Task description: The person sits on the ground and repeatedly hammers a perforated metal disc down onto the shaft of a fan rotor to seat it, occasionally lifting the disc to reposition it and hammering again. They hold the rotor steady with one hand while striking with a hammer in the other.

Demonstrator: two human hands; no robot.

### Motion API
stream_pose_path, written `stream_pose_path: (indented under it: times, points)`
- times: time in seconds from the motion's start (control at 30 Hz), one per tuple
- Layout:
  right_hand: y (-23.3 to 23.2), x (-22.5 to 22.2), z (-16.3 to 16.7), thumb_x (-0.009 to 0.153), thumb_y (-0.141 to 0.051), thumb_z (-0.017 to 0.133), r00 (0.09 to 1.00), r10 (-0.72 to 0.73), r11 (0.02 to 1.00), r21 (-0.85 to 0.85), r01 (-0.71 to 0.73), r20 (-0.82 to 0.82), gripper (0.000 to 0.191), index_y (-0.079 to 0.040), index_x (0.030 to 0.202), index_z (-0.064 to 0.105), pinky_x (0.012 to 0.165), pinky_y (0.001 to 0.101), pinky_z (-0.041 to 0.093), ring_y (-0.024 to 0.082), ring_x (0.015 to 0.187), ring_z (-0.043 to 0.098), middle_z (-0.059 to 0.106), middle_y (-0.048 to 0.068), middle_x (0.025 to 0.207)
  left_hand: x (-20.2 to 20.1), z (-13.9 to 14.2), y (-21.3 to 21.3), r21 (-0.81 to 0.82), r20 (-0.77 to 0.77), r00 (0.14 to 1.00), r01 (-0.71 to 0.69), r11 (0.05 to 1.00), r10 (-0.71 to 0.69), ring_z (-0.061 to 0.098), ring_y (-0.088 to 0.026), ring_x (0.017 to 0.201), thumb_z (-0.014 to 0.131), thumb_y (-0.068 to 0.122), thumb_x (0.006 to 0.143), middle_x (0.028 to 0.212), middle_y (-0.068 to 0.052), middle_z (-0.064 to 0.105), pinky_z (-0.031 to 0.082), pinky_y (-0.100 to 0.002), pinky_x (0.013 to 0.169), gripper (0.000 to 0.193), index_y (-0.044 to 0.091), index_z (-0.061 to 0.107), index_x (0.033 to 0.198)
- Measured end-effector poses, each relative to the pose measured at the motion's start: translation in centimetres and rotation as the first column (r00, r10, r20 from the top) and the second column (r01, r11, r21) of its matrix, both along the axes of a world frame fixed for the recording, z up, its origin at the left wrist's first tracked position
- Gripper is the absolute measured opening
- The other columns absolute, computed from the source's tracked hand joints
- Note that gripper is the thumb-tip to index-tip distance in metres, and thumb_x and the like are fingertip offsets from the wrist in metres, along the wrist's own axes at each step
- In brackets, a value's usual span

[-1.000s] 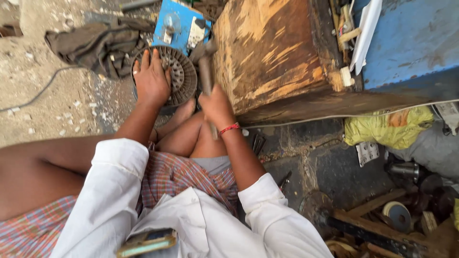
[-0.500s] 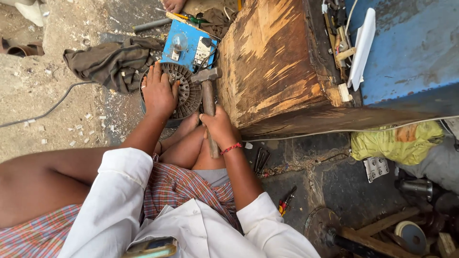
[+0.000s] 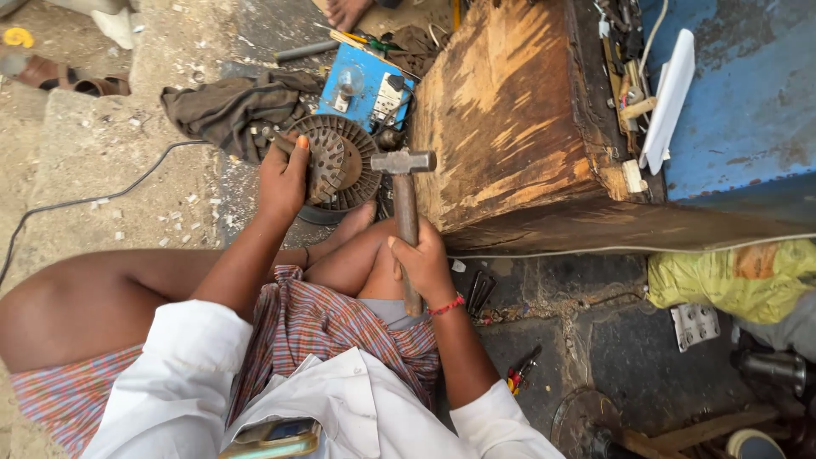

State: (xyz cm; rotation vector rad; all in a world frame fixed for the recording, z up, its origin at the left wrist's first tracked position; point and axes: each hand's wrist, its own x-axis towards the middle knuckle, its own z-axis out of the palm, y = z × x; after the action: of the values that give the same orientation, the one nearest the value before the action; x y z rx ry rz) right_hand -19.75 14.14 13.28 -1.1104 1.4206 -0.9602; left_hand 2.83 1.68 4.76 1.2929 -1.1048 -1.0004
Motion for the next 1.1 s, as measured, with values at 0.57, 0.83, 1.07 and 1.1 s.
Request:
stream_pose_path:
  times: [0.57, 0.83, 1.07, 1.1]
  points:
    - [3.7, 4.2, 2.6, 0.093, -0.006, 0.07, 0.881, 0.332, 0.935, -0.005, -0.354, -0.338, 0.041, 0.003, 0.13, 0.056, 0.048, 0.0227, 0.048, 0.006, 0.055, 0.059, 0.06, 0.001, 0.073, 4.0, -0.8, 8.8, 0.049, -0.447, 0.894, -0.007, 0.999, 0.029, 0.058, -0.009, 0.095, 0.055, 0.036, 0.108, 0.107, -0.002, 0.065, 0.05, -0.026, 0.085, 0.042, 0.002, 0.065, 0.13]
    - [3.9, 5.2, 3.1, 0.092, -0.009, 0.07, 0.893, 0.286, 0.935, -0.104, -0.34, -0.348, 0.043, 0.005, 0.131, 0.056, 0.052, 0.024, 0.051, 0.007, 0.058, 0.062, 0.063, 0.0, 0.077, 3.8, -1.7, 8.8, -0.105, -0.585, 0.811, -0.08, 0.991, 0.004, 0.059, -0.011, 0.099, 0.055, 0.03, 0.109, 0.121, -0.008, 0.066, 0.051, -0.028, 0.09, 0.031, 0.001, 0.061, 0.117]
    - [3.7, 5.4, 4.1, 0.091, -0.008, 0.071, 0.847, 0.302, 0.92, -0.099, -0.379, -0.438, 0.041, 0.004, 0.129, 0.059, 0.052, 0.0235, 0.05, 0.007, 0.059, 0.061, 0.062, 0.001, 0.076, 3.6, -1.9, 8.7, -0.074, -0.756, 0.654, -0.043, 0.996, -0.028, 0.061, -0.012, 0.096, 0.055, 0.03, 0.111, 0.117, -0.01, 0.066, 0.054, -0.029, 0.088, 0.029, 0.002, 0.061, 0.114]
    - [3.7, 5.5, 4.2, 0.093, -0.007, 0.071, 0.859, 0.301, 0.92, -0.11, -0.376, -0.415, 0.039, 0.005, 0.128, 0.059, 0.053, 0.0239, 0.051, 0.007, 0.059, 0.061, 0.063, 0.002, 0.078, 3.6, -1.8, 8.7, -0.024, -0.768, 0.64, -0.028, 0.999, 0.0, 0.06, -0.012, 0.093, 0.055, 0.032, 0.111, 0.112, -0.01, 0.065, 0.054, -0.029, 0.085, 0.031, 0.003, 0.063, 0.118]
